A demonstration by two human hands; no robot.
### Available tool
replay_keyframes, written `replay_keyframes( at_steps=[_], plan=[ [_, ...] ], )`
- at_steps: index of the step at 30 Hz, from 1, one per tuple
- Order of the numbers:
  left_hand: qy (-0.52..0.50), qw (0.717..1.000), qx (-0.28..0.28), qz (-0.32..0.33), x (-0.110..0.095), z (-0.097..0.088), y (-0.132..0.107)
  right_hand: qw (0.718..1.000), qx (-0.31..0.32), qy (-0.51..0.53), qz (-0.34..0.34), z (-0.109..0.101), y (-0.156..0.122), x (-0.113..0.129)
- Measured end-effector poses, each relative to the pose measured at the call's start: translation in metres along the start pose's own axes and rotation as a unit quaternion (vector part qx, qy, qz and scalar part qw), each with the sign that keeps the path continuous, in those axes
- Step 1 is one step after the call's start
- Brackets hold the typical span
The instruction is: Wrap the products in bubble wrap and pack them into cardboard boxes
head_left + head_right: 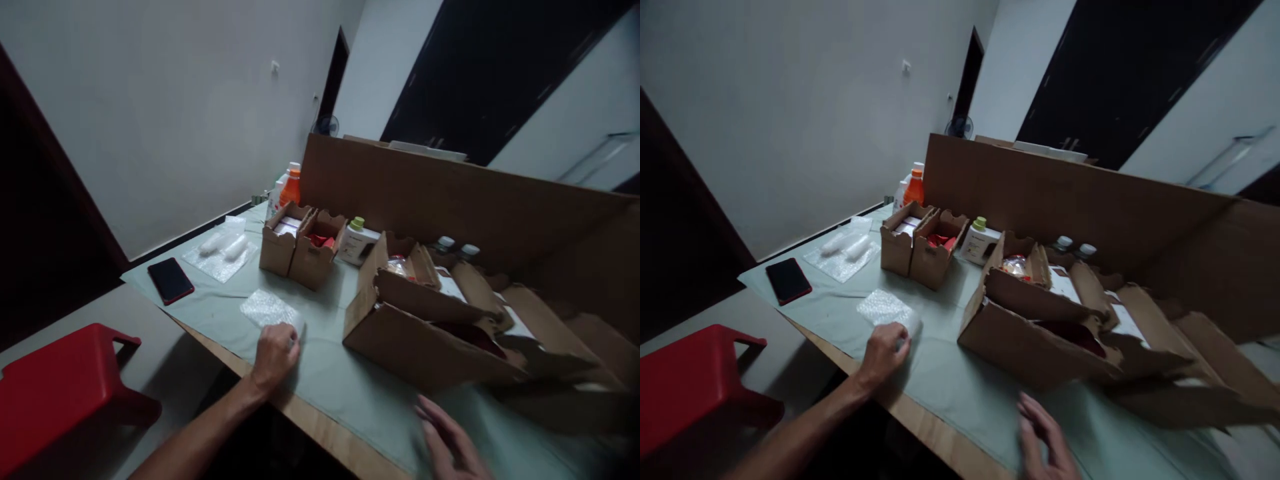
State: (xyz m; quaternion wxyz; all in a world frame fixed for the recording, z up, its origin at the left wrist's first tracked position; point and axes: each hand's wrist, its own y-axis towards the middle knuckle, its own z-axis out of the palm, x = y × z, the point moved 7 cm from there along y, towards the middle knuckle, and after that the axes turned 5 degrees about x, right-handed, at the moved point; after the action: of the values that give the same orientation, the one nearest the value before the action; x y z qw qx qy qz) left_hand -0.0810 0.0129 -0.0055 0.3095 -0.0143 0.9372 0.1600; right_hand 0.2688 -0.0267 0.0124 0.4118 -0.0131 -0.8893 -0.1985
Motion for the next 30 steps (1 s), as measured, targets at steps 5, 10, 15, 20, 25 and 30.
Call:
replay_keyframes(
  at_steps=[5, 10, 15, 20, 25, 30],
  plan=[
    [-0.071, 0.976, 0.109, 0.174, -0.093, 0.037, -0.073, 0.991, 0.020, 0.028, -0.132, 0.022, -0.010, 0.078],
    [-0.134, 0.957, 0.111, 0.231, -0.096, 0.009, -0.087, 0.978, 0.040, 0.015, -0.202, 0.037, -0.019, 0.103],
    [0.019, 0.977, 0.122, 0.171, -0.040, 0.015, -0.030, 0.946, 0.198, -0.096, -0.237, 0.128, -0.026, 0.117],
    [0.061, 0.966, 0.163, 0.189, -0.013, 0.027, -0.017, 0.935, 0.236, -0.145, -0.222, 0.150, -0.034, 0.091],
    [0.078, 0.964, 0.180, 0.181, -0.003, 0.025, -0.027, 0.942, 0.216, -0.211, -0.150, 0.083, -0.044, 0.035],
    [0.109, 0.957, 0.202, 0.180, -0.009, 0.020, 0.000, 0.940, 0.206, -0.252, -0.105, 0.057, -0.021, 0.031]
  ],
)
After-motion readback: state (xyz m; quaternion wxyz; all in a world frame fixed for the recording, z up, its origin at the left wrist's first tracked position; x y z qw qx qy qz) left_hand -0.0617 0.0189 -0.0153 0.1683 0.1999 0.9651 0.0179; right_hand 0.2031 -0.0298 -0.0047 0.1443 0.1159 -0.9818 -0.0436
